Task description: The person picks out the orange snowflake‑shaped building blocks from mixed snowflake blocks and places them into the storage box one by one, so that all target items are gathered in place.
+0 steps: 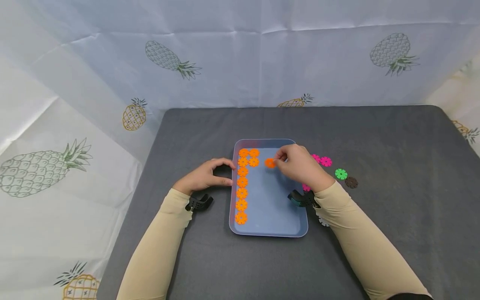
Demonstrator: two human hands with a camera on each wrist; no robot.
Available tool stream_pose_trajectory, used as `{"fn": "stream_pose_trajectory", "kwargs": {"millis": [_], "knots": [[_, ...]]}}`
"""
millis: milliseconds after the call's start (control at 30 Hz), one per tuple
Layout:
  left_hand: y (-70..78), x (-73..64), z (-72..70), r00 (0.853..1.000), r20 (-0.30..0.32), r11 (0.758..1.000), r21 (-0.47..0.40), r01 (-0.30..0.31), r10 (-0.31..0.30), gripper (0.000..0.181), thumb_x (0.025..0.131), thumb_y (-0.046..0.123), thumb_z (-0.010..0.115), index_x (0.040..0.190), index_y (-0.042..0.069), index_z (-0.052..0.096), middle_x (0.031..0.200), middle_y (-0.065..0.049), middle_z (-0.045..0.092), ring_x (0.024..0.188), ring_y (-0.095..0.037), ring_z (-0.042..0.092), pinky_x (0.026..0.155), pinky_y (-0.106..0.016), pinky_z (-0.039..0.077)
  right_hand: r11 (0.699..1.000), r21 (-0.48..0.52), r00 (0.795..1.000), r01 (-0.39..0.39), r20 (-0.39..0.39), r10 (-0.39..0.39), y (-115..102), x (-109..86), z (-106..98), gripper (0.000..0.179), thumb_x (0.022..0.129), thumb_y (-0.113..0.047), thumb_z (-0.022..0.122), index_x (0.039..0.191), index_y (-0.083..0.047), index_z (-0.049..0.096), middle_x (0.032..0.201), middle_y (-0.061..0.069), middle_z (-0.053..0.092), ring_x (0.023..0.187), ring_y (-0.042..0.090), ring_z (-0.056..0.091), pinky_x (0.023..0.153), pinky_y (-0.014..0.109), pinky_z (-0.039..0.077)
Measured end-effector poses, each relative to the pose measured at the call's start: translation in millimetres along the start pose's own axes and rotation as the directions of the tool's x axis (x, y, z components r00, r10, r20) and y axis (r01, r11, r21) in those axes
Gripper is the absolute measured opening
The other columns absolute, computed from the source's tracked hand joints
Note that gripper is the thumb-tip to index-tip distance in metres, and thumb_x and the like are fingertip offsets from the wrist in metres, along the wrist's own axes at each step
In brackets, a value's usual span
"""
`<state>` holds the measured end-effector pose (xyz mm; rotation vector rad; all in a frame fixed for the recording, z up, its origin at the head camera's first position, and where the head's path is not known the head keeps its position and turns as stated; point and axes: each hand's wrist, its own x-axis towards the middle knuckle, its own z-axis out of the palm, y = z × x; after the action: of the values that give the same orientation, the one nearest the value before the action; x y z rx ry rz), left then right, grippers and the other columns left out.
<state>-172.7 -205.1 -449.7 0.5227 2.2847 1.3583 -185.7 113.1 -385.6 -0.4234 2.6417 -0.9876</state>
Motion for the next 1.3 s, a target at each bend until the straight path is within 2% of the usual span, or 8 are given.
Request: {"fn": "stream_pose_trajectory", "kwargs": {"millis": [233, 533, 733, 900, 1300], "knots": [[-0.4, 0.7, 0.8, 1.0, 0.005, 1.0, -0.007, -0.018, 0.018, 0.039, 0.089, 0.023, 0.087, 0.124, 0.019, 0.069, 0.131, -0.001, 0.066, 0.126, -0.024, 0.052, 0.112, -0.047, 0.037, 0.999, 0.002, 0.999, 0.033, 0.01, -0.033, -4.8, 8.0, 9.9, 0.013, 0.099, -0.01, 0.065, 0.096, -0.003, 0.076, 0.086, 0.007, 0.072, 0.064, 0.019, 0.057, 0.062, 0.032, 0.048], [-0.1, 1.8, -0.3, 1.0, -0.005, 1.0, 0.013, -0.005, 0.006, 0.039, 0.089, 0.025, 0.087, 0.124, 0.022, 0.069, 0.132, 0.0, 0.064, 0.127, -0.023, 0.049, 0.111, -0.046, 0.036, 0.999, 0.02, 0.998, 0.03, 0.048, -0.031, -8.8, 19.1, 24.1, 0.014, 0.101, -0.012, 0.065, 0.096, -0.005, 0.077, 0.082, 0.005, 0.07, 0.066, 0.02, 0.058, 0.064, 0.033, 0.049], [1.4, 1.2, 0.4, 1.0, -0.004, 1.0, 0.019, -0.006, 0.006, 0.038, 0.089, 0.022, 0.087, 0.123, 0.021, 0.069, 0.13, 0.001, 0.064, 0.125, -0.023, 0.05, 0.11, -0.045, 0.037, 0.999, 0.012, 0.997, 0.049, 0.056, -0.05, -5.9, 24.3, 33.7, 0.016, 0.097, -0.007, 0.062, 0.091, -0.004, 0.077, 0.07, 0.003, 0.066, 0.06, 0.017, 0.053, 0.06, 0.03, 0.044], [1.6, 0.2, -0.2, 1.0, -0.005, 1.0, 0.022, -0.01, 0.011, 0.038, 0.09, 0.022, 0.087, 0.123, 0.02, 0.069, 0.13, 0.001, 0.065, 0.125, -0.023, 0.05, 0.111, -0.045, 0.036, 0.998, -0.003, 0.997, 0.06, 0.05, -0.06, -4.2, 26.8, 37.5, 0.016, 0.095, -0.006, 0.063, 0.086, -0.005, 0.076, 0.068, 0.002, 0.064, 0.058, 0.015, 0.052, 0.058, 0.028, 0.042], [-0.6, 0.9, -0.7, 1.0, -0.001, 1.0, 0.02, -0.009, 0.009, 0.038, 0.09, 0.023, 0.087, 0.123, 0.022, 0.069, 0.131, 0.0, 0.064, 0.128, -0.024, 0.048, 0.112, -0.046, 0.035, 0.999, -0.026, 0.993, 0.019, 0.115, -0.016, 1.7, 29.0, 40.9, 0.03, 0.095, -0.009, 0.063, 0.065, -0.01, 0.065, 0.056, -0.004, 0.042, 0.052, 0.013, 0.041, 0.054, 0.027, 0.032]]}}
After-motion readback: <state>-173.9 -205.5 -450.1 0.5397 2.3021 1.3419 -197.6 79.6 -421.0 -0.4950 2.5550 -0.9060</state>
